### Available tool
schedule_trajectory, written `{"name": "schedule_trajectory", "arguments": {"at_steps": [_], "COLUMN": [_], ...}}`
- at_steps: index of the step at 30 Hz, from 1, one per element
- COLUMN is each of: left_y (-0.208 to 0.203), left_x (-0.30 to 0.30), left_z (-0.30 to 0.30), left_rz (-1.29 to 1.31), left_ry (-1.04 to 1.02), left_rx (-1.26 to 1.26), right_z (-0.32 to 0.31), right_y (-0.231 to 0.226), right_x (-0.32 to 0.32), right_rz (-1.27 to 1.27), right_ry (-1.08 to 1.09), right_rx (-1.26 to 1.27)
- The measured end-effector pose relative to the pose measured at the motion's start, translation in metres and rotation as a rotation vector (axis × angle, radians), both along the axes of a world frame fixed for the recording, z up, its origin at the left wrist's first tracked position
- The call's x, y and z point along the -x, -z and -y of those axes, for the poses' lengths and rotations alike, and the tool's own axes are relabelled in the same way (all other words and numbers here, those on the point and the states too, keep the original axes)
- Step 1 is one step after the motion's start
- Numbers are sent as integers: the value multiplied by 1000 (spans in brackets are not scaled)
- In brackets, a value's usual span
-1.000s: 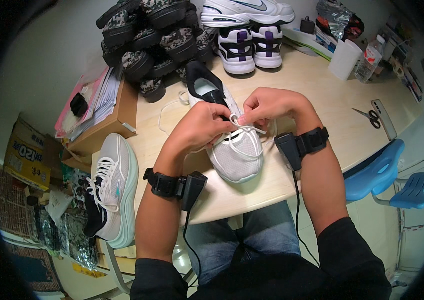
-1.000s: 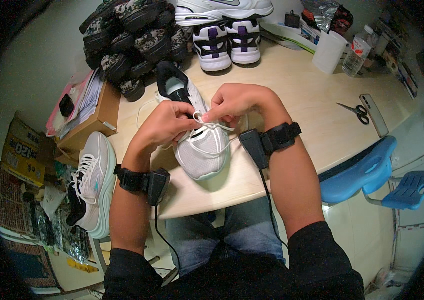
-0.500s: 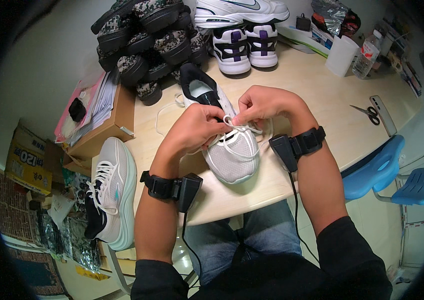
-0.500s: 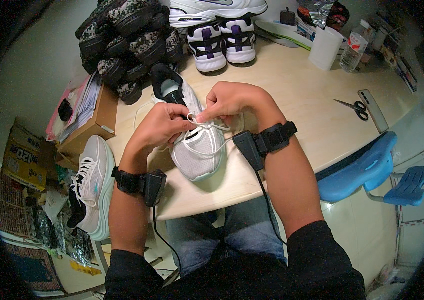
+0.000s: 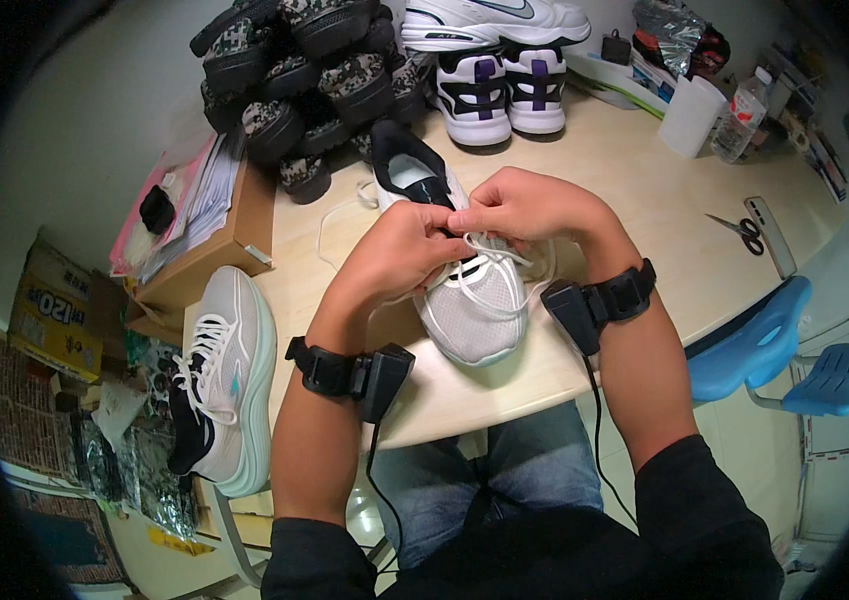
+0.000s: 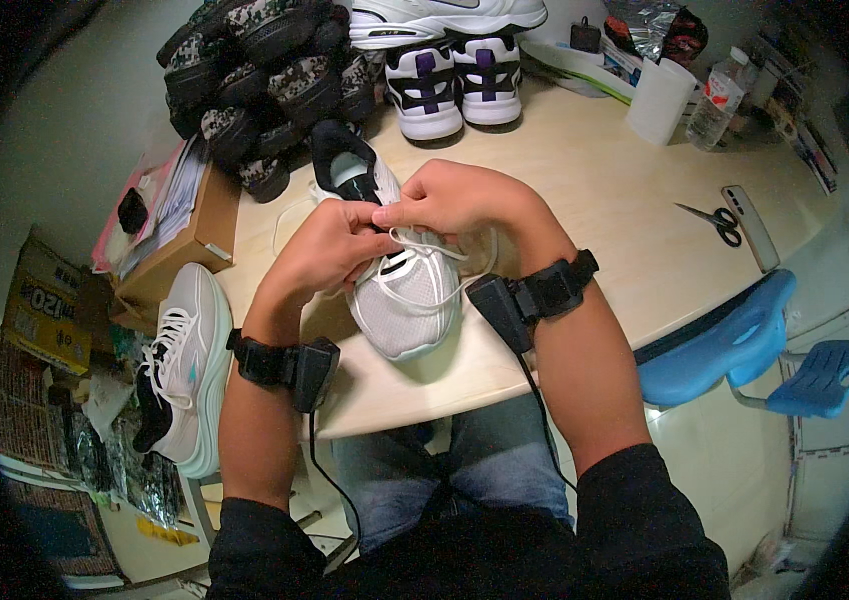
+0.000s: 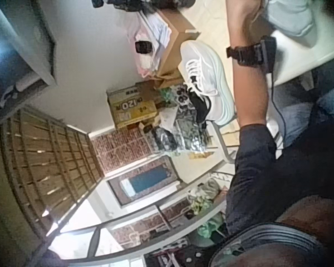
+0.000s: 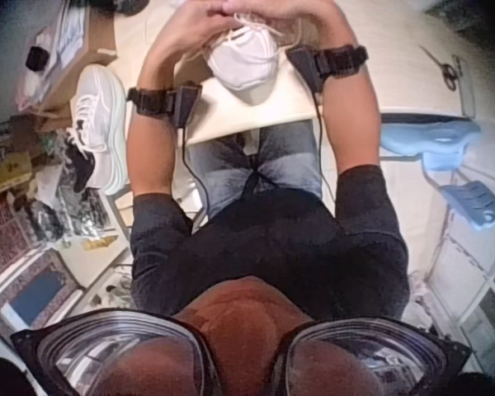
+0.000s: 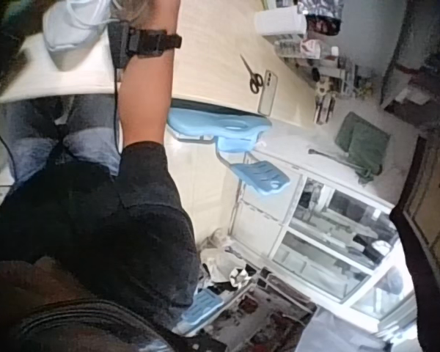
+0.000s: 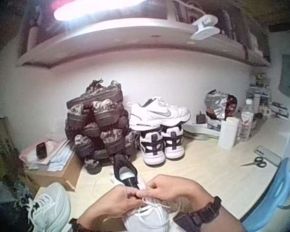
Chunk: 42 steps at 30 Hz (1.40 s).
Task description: The person laces a white shoe by threading the laces through the eyelets and pulling them tight.
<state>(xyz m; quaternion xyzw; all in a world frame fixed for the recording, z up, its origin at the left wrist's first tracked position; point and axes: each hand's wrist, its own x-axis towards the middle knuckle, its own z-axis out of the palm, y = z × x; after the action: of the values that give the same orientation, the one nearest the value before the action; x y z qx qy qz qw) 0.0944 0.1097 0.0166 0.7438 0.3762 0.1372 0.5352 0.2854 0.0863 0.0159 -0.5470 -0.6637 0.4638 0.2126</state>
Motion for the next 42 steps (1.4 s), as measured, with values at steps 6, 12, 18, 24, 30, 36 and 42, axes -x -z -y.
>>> {"name": "schedule_trajectory", "arguments": {"at_steps": [6, 12, 18, 24, 30, 36, 42], "left_y": [-3, -6, -22, -3, -31, -9, -23], "left_x": [2, 21, 77, 113, 52, 23, 48], "left_z": [1, -10, -27, -50, -14, -4, -15], "left_rz": [4, 132, -125, -604, 9, -55, 4], "left_ry": [-1, 117, 73, -295, 12, 132, 52], "left_rx": [29, 172, -71, -530, -363, -372, -417], "right_z": [2, 0, -2, 0, 0, 1, 1], "right_y": [-4, 0, 5, 0, 0, -1, 2], "right_x": [4, -1, -3, 2, 1, 1, -6], "right_rz": [-40, -94, -66, -96, -75, -49, -52], "right_ry": [-36, -38, -10, -28, -35, -60, -42], "right_rx": [6, 26, -13, 13, 0, -26, -39]}}
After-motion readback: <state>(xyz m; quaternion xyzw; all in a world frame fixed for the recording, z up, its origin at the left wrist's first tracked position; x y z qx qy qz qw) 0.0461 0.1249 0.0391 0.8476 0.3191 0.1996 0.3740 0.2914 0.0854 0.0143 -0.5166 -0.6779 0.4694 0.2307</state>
